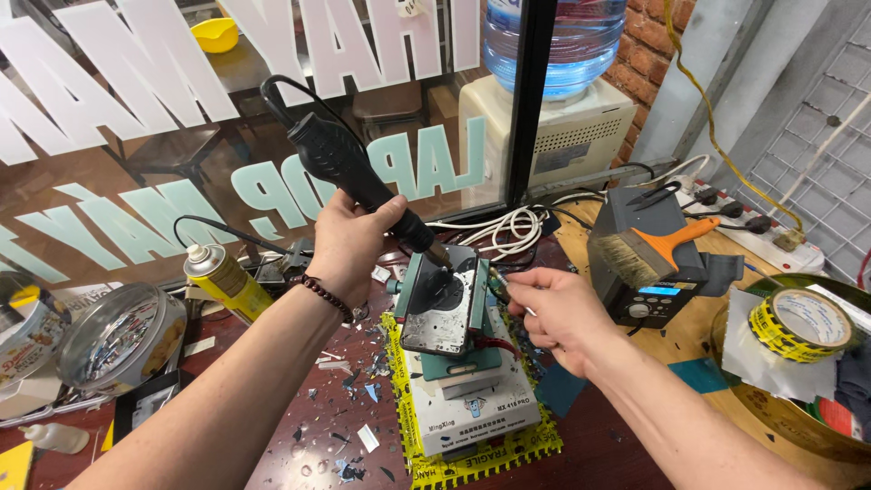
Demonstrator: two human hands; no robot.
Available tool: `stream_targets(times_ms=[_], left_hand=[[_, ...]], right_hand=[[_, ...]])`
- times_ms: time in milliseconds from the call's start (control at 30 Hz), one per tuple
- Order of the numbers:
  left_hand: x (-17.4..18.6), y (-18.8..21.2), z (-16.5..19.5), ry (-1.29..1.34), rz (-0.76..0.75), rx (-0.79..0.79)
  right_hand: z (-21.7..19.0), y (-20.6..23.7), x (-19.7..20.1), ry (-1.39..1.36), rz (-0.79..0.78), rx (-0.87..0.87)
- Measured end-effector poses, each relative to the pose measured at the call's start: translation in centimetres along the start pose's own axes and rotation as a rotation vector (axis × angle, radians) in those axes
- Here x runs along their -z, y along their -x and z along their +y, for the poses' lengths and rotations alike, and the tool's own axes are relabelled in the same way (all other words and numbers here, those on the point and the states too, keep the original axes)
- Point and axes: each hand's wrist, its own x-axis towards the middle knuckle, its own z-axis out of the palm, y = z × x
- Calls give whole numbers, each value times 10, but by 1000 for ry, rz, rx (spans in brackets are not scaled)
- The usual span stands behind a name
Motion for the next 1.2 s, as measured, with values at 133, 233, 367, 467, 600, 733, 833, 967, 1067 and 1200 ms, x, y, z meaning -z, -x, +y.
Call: stream_targets(times_ms=[133, 233, 367, 467, 600, 733, 833, 967, 1067, 1200], left_hand=[[9, 3, 5, 64, -5, 93], [18, 6, 8, 73, -33, 140], [26, 7, 11, 79, -44, 138], [32, 12, 13, 91, -46, 159], [46, 24, 15, 33, -54, 209], [63, 34, 18, -7, -24, 217], [75, 39, 20, -21, 3, 244], [84, 43, 19, -20, 32, 254], [86, 44, 18, -5, 32, 240], [83, 43, 17, 6, 19, 224]], right_hand=[[0, 12, 3, 454, -7, 126], [2, 19, 4, 746, 28, 290], [3, 26, 5, 824, 27, 387], [4, 29, 0, 847, 48, 410], [3, 34, -8, 881, 89, 349], [-1, 38, -15, 917, 97, 362], [-1, 44, -20, 917, 37, 376], [5, 56, -36, 902, -40, 383], [4, 63, -52, 914, 7, 336], [-2, 73, -69, 1030, 78, 244]])
